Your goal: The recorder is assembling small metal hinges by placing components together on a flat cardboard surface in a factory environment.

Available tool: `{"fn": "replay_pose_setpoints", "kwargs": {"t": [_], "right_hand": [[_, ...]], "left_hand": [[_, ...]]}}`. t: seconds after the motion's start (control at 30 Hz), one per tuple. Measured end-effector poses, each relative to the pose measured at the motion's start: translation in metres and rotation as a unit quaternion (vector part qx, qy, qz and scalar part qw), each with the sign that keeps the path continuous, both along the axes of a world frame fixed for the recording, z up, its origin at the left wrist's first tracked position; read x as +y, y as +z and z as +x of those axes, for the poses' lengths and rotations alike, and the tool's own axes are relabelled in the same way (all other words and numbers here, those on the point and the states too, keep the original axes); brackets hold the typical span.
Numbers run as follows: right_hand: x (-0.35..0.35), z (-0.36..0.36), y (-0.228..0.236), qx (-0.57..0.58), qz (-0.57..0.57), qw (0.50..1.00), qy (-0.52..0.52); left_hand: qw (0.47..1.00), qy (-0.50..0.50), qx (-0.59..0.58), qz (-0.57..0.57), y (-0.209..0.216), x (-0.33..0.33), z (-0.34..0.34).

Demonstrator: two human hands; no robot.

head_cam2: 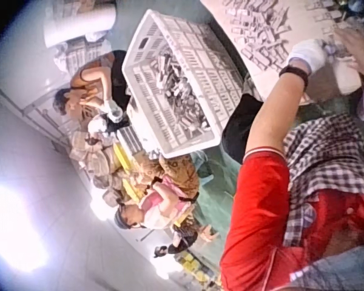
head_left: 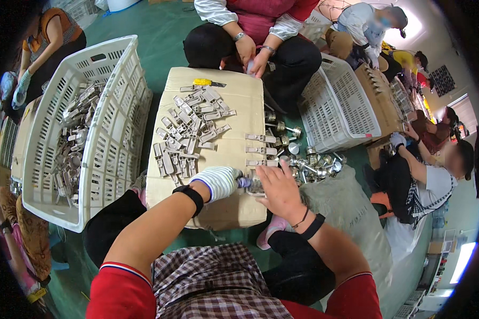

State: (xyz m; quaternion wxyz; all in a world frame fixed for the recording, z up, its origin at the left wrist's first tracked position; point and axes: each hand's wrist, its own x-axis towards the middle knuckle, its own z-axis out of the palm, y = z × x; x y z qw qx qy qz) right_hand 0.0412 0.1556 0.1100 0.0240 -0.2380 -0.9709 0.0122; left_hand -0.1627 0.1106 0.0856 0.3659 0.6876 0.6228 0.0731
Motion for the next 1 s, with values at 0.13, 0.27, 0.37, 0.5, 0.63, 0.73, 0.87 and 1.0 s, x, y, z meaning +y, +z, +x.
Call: {"fn": "replay_pose_setpoints", "kwargs": {"t": [0.13,0.27,0.37,0.5,0.63,0.73,0.87,1.0], "right_hand": [[0.008,-0.001,-0.001,0.03,-0.005,0.999,0.028],[0.016,-0.006,0.007,0.039,-0.027,0.998,0.038],[0.021,-0.007,0.009,0.037,-0.053,0.997,0.039],[0.028,-0.012,0.008,0.028,-0.089,0.995,0.037],[0.05,-0.013,0.006,-0.025,-0.141,0.989,0.03],[0.063,-0.019,0.005,-0.063,-0.177,0.982,0.029],[0.082,-0.023,0.004,-0.093,-0.261,0.961,0.004],[0.086,-0.035,0.017,-0.161,-0.272,0.949,0.015]], "left_hand": [[0.999,-0.011,-0.01,-0.047,0.012,0.007,-0.001],[0.992,0.006,-0.053,-0.112,0.026,0.013,-0.004],[0.99,0.0,-0.07,-0.122,0.017,0.015,-0.006],[0.992,0.016,-0.095,-0.079,0.001,0.01,-0.009],[0.99,0.095,-0.101,-0.013,-0.002,0.0,-0.006],[0.986,0.102,-0.127,0.032,-0.002,-0.005,-0.006],[0.985,0.085,-0.086,0.125,-0.002,0.0,0.004],[0.991,0.067,-0.036,0.109,-0.003,0.007,-0.001]]}}
